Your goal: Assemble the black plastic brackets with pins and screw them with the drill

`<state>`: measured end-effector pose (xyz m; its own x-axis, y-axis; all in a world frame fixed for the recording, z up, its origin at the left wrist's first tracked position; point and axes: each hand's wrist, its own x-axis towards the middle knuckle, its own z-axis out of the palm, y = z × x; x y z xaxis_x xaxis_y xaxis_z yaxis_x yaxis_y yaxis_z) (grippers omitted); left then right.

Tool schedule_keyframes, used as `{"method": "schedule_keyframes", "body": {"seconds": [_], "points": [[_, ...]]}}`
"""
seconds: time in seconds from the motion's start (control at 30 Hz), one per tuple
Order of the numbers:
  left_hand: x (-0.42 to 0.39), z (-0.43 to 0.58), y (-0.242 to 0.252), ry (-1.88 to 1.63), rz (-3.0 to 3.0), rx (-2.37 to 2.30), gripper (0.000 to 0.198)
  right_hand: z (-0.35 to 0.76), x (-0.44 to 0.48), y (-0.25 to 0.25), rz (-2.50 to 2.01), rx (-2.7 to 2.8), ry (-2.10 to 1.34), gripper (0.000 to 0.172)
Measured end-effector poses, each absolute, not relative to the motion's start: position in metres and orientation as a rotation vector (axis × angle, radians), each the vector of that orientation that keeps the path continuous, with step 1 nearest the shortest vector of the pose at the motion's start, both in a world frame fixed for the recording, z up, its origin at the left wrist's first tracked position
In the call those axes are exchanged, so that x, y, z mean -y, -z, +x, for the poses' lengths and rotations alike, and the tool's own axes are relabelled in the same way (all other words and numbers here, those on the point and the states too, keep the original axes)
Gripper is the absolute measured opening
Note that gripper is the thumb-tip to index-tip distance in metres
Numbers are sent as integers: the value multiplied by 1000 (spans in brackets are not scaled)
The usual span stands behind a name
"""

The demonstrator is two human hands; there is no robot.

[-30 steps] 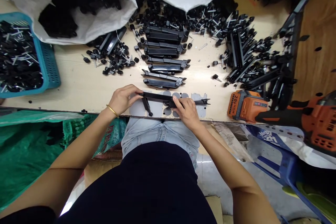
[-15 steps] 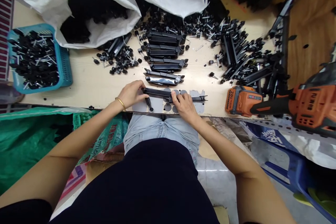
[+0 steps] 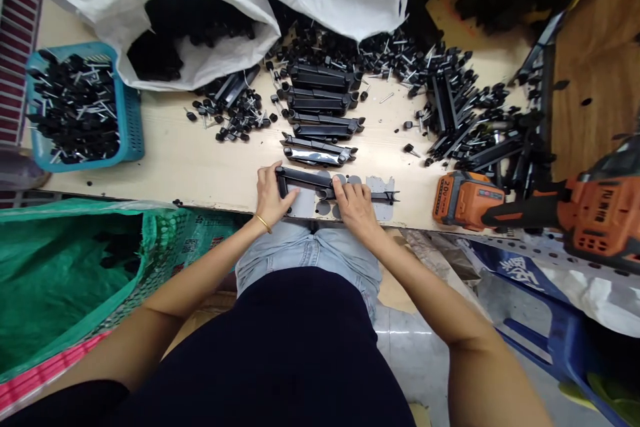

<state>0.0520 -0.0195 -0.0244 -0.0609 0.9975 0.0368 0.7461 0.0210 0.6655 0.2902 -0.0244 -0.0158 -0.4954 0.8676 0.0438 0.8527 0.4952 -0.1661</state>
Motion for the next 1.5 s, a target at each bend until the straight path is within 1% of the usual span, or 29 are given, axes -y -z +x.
{"method": "schedule_keyframes", "body": {"seconds": [0.07, 0.1, 0.17, 0.23, 0.3, 0.37, 0.43, 0.53, 0.7, 0.8, 0.9, 1.0, 1.07, 1.1, 1.17, 1.2, 1.23, 1.27, 1.3, 1.37, 1.4, 1.5], "points": [[28, 59, 21, -722, 1745, -1901, 87, 282, 26, 5, -1510, 2538, -238, 49], [33, 62, 19, -684, 1728, -1938, 94, 276, 25, -2, -1489, 2511, -264, 50], [41, 66, 13, -582, 1689, -2022, 99, 258, 19, -13, -1407, 2490, -319, 52], [47, 69, 7, -477, 1674, -2063, 96, 235, 11, -17, -1290, 2539, -375, 53], [48, 68, 4, -393, 1698, -2059, 88, 214, 3, -14, -1221, 2639, -396, 55], [46, 60, 3, -331, 1748, -2003, 80, 202, -3, -7, -1213, 2740, -374, 56], [41, 49, 3, -268, 1773, -1888, 76, 198, -7, 0, -1221, 2789, -339, 57], [34, 40, 3, -188, 1735, -1760, 76, 202, -9, 3, -1228, 2801, -303, 58], [31, 60, 2, -206, 1546, -1905, 76, 204, -10, 0, -1215, 2834, -286, 56], [27, 61, 1, -188, 1562, -1873, 79, 206, -12, 2, -1169, 2859, -251, 57], [21, 51, -4, -23, 1645, -1764, 84, 206, -13, 5, -1159, 2857, -233, 59], [16, 49, -18, 109, 1595, -1774, 83, 204, -14, 6, -1180, 2842, -257, 60], [17, 51, -34, 210, 1603, -1752, 75, 202, -11, 5, -1169, 2796, -298, 60], [18, 50, -43, 276, 1657, -1728, 67, 203, -7, 4, -1151, 2754, -321, 59], [20, 45, -60, 354, 1884, -1670, 49, 208, 10, 2, -1112, 2630, -366, 54], [19, 42, -65, 312, 2053, -1611, 46, 213, 23, 1, -1098, 2562, -400, 50], [17, 40, -68, 240, 2230, -1513, 48, 220, 37, 0, -1095, 2498, -457, 45], [14, 38, -67, 162, 2387, -1386, 55, 228, 52, -1, -1107, 2437, -537, 39], [9, 39, -63, 108, 2509, -1246, 65, 238, 66, -2, -1135, 2375, -623, 34], [-5, 44, -50, 124, 2641, -1000, 82, 259, 86, -4, -1230, 2246, -715, 29], [-12, 48, -42, 165, 2670, -915, 88, 271, 90, -6, -1290, 2190, -677, 28], [-29, 58, -23, 223, 2722, -724, 94, 303, 74, -14, -1494, 2153, -334, 31]]}}
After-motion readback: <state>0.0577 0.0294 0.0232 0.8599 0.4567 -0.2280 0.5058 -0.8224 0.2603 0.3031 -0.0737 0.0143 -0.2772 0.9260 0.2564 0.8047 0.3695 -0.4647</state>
